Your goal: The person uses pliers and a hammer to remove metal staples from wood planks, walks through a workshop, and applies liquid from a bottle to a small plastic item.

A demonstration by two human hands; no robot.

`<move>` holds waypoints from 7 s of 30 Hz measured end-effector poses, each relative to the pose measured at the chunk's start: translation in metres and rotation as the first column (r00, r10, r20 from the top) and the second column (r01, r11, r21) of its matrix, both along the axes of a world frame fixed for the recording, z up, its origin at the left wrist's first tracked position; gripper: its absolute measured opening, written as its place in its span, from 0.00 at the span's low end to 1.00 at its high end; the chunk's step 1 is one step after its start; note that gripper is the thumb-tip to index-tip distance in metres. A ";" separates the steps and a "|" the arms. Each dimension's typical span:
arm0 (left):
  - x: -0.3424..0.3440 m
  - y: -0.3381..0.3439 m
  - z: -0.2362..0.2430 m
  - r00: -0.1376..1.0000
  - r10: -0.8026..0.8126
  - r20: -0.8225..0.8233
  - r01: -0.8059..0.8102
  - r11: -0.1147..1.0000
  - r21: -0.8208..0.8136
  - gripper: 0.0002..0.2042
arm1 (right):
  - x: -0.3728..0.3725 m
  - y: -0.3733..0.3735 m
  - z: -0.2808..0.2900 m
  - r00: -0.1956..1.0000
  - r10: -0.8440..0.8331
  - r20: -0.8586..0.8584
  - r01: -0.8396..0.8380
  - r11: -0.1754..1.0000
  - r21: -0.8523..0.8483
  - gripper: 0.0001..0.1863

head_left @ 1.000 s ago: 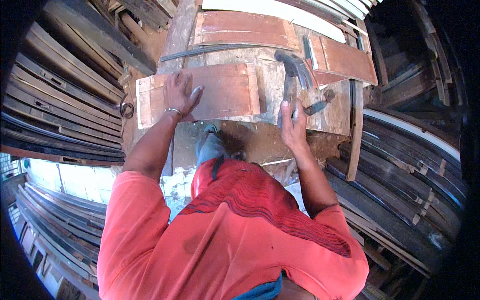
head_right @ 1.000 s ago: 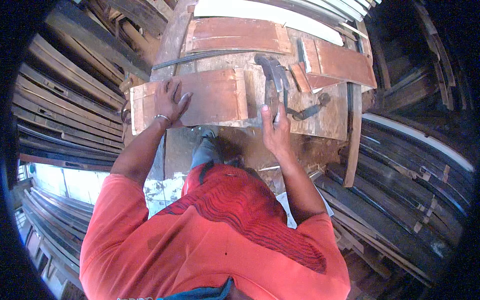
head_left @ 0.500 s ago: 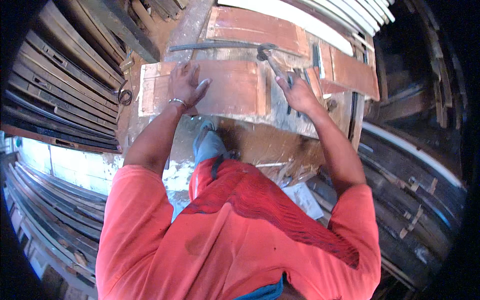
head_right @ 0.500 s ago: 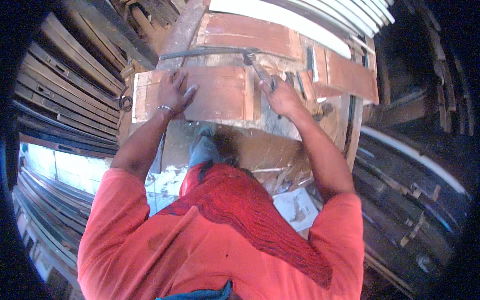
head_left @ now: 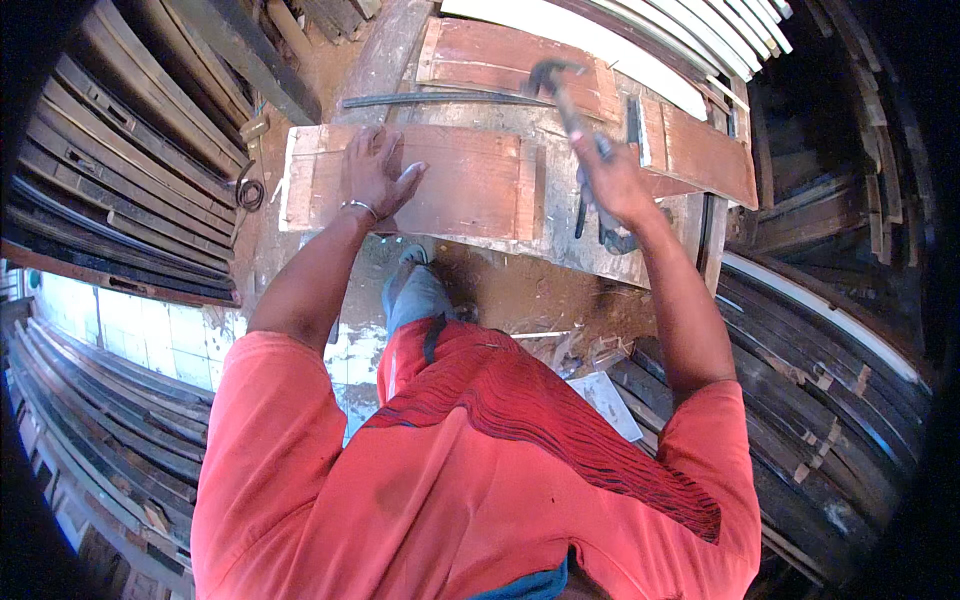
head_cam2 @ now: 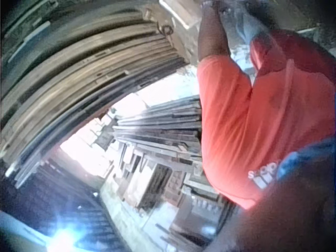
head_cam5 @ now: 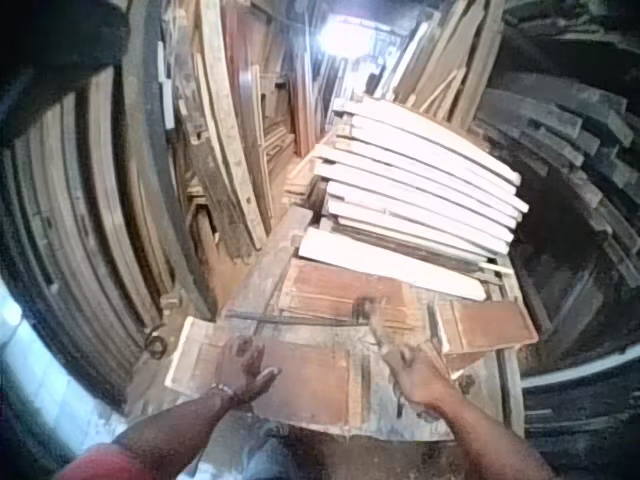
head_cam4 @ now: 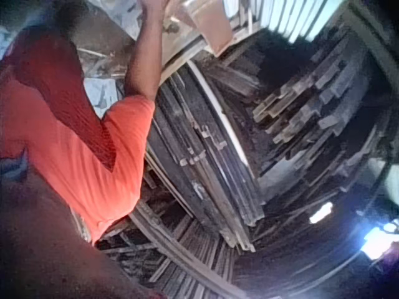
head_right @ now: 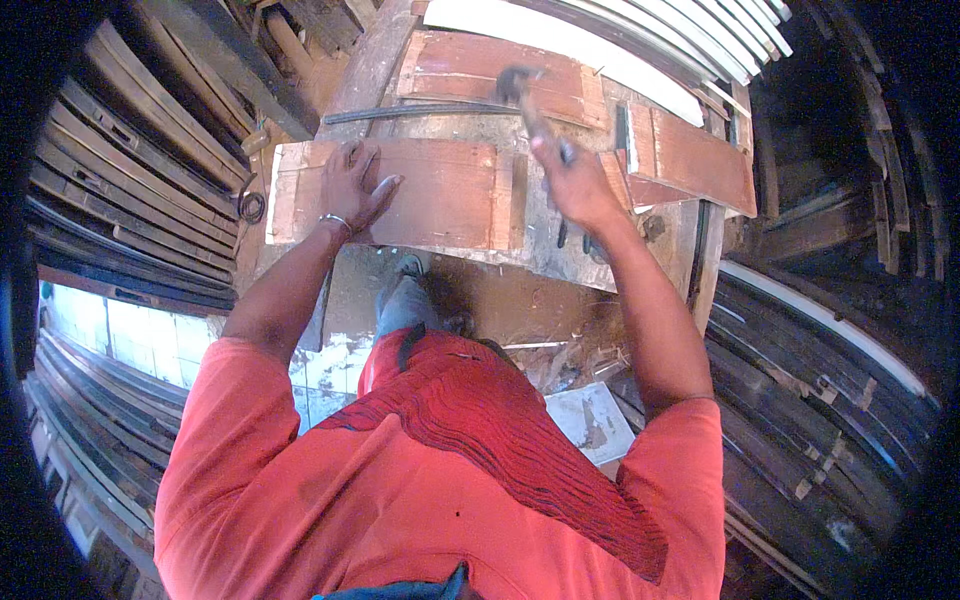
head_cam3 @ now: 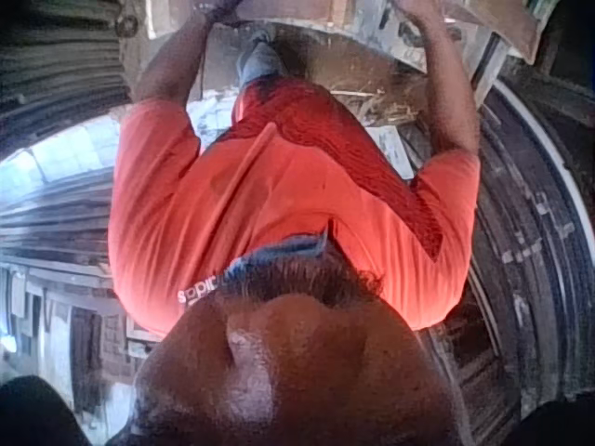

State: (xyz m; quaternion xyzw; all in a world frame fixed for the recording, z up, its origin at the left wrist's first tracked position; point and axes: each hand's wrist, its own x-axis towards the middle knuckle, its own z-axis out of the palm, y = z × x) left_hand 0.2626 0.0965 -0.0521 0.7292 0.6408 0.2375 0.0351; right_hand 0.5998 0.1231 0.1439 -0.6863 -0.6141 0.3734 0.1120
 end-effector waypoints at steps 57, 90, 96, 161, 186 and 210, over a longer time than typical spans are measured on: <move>0.005 -0.020 0.027 0.882 -0.467 0.060 0.468 0.884 0.004 0.38 | 0.091 -0.033 -0.161 0.738 -0.561 0.374 0.541 0.824 0.169 0.32; 0.002 0.069 0.175 0.878 -0.446 0.175 0.478 0.783 -0.398 0.40 | -0.034 -0.263 -0.104 -0.152 -0.510 -0.847 0.367 0.766 -0.527 0.20; 0.011 0.076 0.160 0.901 -0.428 -0.073 0.370 0.846 -0.385 0.38 | -0.015 -0.229 -0.110 -0.070 -0.527 -0.847 0.257 0.811 -0.525 0.23; 0.029 0.099 0.153 0.861 -0.311 -0.403 0.151 0.912 -0.382 0.49 | -0.017 -0.433 -0.297 0.521 -0.811 0.267 0.851 0.516 -0.096 0.23; 0.034 0.071 0.164 0.827 -0.385 -0.410 0.285 0.915 -0.285 0.51 | 0.011 -0.615 -0.358 0.391 -0.515 0.763 0.707 0.699 0.109 0.16; 0.034 0.081 0.168 0.887 -0.324 -0.330 0.171 0.892 -0.417 0.46 | -0.016 -0.162 -0.117 0.089 -0.755 -0.649 0.315 0.640 -0.701 0.12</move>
